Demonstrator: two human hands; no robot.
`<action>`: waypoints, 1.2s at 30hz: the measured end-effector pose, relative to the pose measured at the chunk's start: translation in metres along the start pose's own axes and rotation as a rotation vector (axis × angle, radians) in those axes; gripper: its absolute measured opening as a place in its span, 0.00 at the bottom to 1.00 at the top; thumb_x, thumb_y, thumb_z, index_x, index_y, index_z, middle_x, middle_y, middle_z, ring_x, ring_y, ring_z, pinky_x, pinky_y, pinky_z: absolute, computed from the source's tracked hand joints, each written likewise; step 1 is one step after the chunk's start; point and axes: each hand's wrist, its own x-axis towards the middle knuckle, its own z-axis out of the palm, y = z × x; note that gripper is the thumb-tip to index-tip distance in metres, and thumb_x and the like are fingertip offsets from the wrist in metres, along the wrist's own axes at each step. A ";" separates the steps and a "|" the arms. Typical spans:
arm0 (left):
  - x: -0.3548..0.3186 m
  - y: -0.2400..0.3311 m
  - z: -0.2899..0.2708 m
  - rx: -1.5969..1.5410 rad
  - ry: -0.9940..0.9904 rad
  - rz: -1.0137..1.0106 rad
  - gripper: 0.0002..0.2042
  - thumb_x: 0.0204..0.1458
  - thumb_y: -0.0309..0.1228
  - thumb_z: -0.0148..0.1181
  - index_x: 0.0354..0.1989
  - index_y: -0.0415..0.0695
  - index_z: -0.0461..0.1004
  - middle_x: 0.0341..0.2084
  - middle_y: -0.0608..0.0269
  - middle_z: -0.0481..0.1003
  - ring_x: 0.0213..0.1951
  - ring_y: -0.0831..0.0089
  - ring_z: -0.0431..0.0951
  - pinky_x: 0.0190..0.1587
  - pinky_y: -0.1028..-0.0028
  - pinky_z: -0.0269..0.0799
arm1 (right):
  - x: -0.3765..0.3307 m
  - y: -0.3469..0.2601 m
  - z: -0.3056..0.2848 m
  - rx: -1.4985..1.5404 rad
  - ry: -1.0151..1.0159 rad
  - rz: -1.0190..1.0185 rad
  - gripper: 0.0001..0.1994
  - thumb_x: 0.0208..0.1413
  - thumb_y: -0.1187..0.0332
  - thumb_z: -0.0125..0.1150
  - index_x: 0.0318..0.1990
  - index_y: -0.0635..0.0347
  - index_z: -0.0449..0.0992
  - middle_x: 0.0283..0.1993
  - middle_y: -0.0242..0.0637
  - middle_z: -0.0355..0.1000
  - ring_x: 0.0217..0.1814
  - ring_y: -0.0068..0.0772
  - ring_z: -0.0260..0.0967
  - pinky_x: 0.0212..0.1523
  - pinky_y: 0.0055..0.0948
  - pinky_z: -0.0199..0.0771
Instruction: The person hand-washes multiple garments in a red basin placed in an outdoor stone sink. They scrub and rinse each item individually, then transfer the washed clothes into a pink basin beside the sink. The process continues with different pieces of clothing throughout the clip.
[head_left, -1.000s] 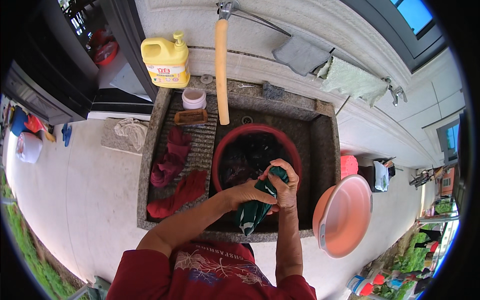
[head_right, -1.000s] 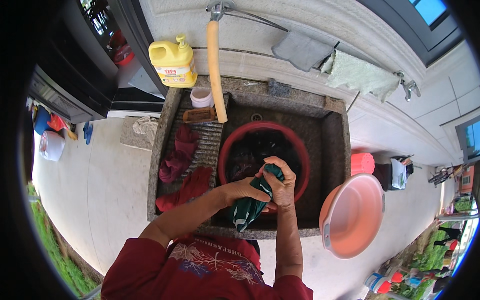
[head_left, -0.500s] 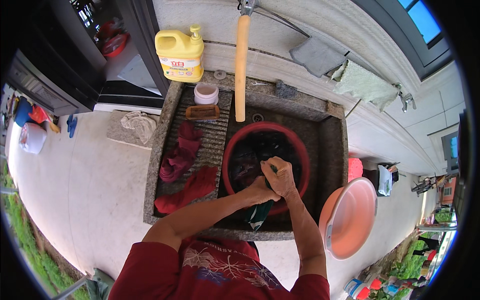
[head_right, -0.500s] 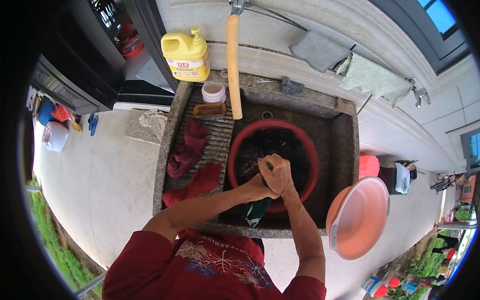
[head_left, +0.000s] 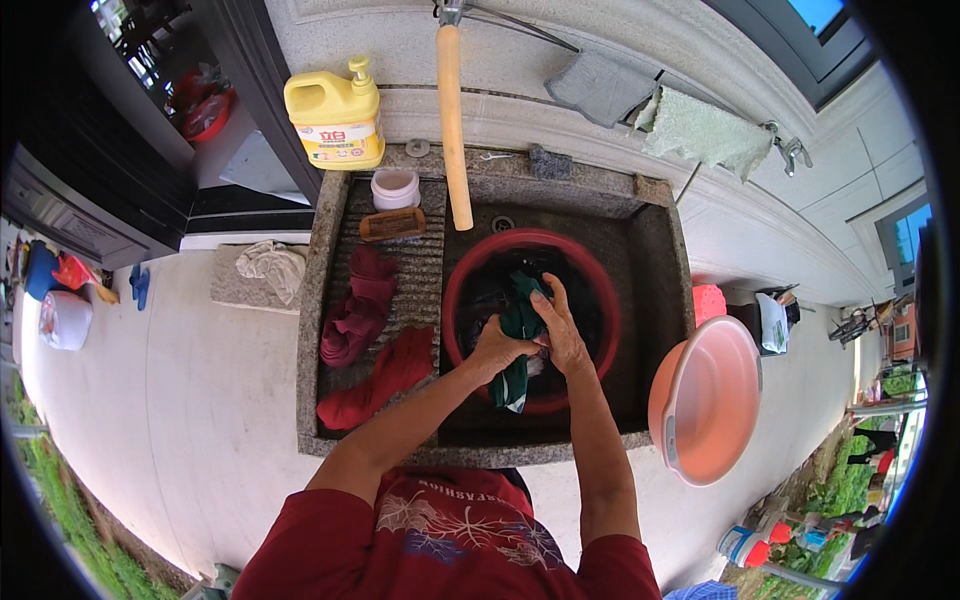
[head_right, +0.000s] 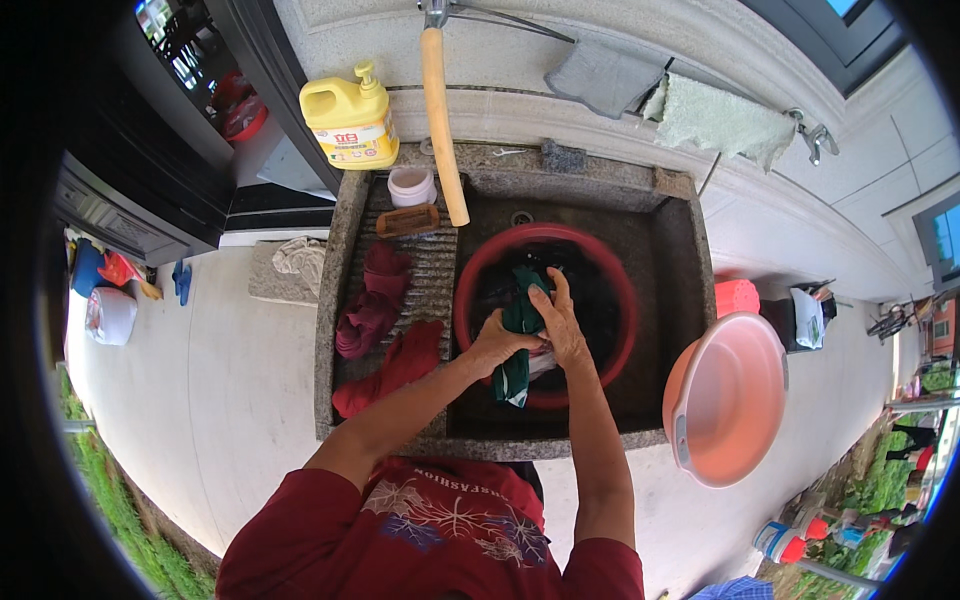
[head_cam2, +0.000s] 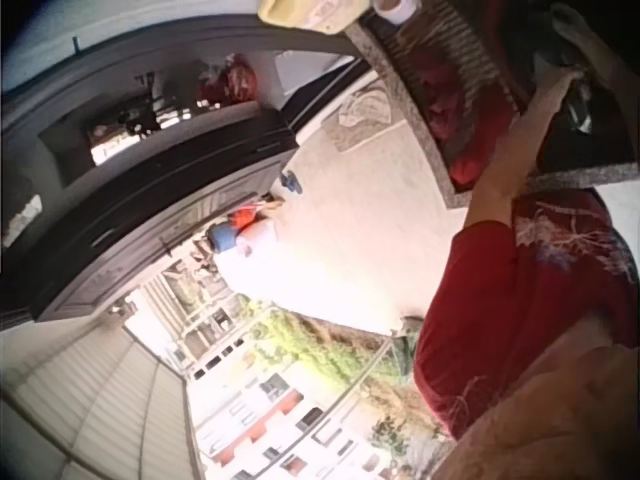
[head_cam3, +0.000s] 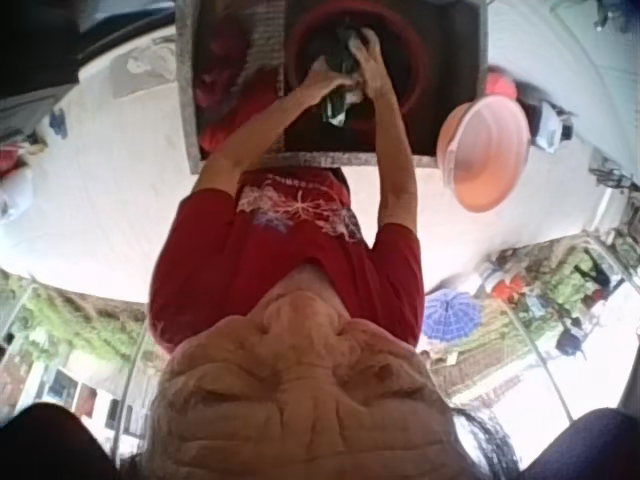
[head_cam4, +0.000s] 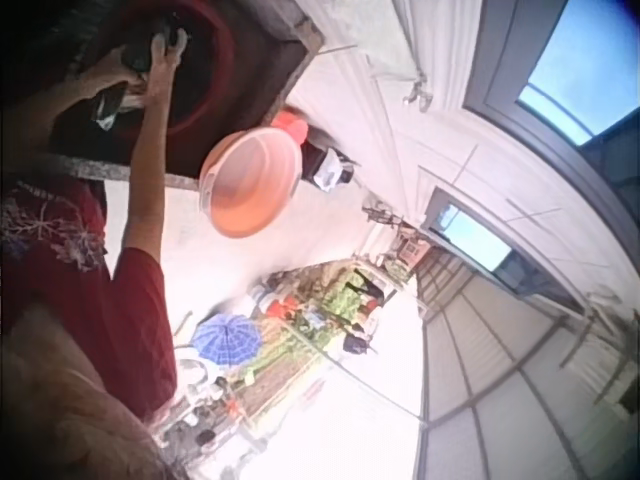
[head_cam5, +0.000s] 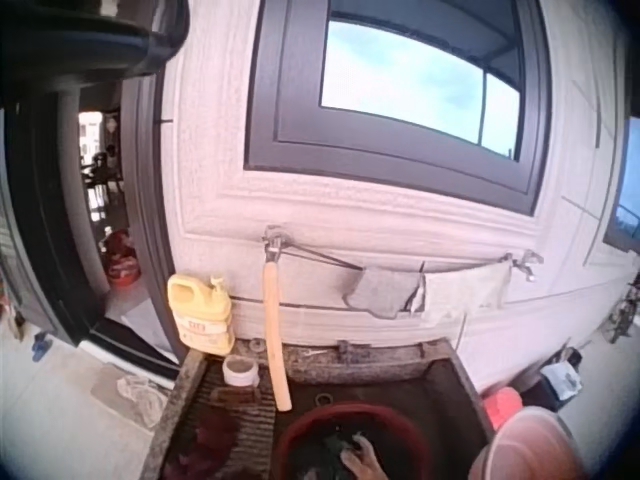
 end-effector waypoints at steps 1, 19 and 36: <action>-0.004 0.027 0.003 -0.217 -0.010 -0.107 0.16 0.37 0.28 0.63 0.35 0.41 0.69 0.30 0.63 0.72 0.31 0.72 0.74 0.32 0.72 0.73 | -0.016 -0.005 -0.011 0.103 0.009 0.010 0.46 0.42 0.43 0.61 0.67 0.43 0.43 0.59 0.52 0.53 0.55 0.44 0.59 0.45 0.35 0.69; -0.032 0.060 0.002 -0.400 -0.185 -0.498 0.14 0.51 0.45 0.56 0.37 0.48 0.68 0.32 0.66 0.73 0.35 0.68 0.73 0.38 0.61 0.70 | -0.243 -0.113 -0.103 -0.668 1.105 -0.783 0.13 0.45 0.80 0.53 0.40 0.59 0.69 0.31 0.28 0.67 0.32 0.16 0.64 0.35 0.17 0.65; -0.009 -0.017 -0.029 -0.278 0.094 -0.651 0.10 0.50 0.35 0.57 0.37 0.48 0.67 0.30 0.66 0.72 0.31 0.69 0.72 0.34 0.63 0.69 | -0.231 0.057 -0.252 -0.937 1.039 0.050 0.11 0.43 0.67 0.61 0.37 0.54 0.75 0.35 0.46 0.71 0.41 0.44 0.69 0.43 0.38 0.68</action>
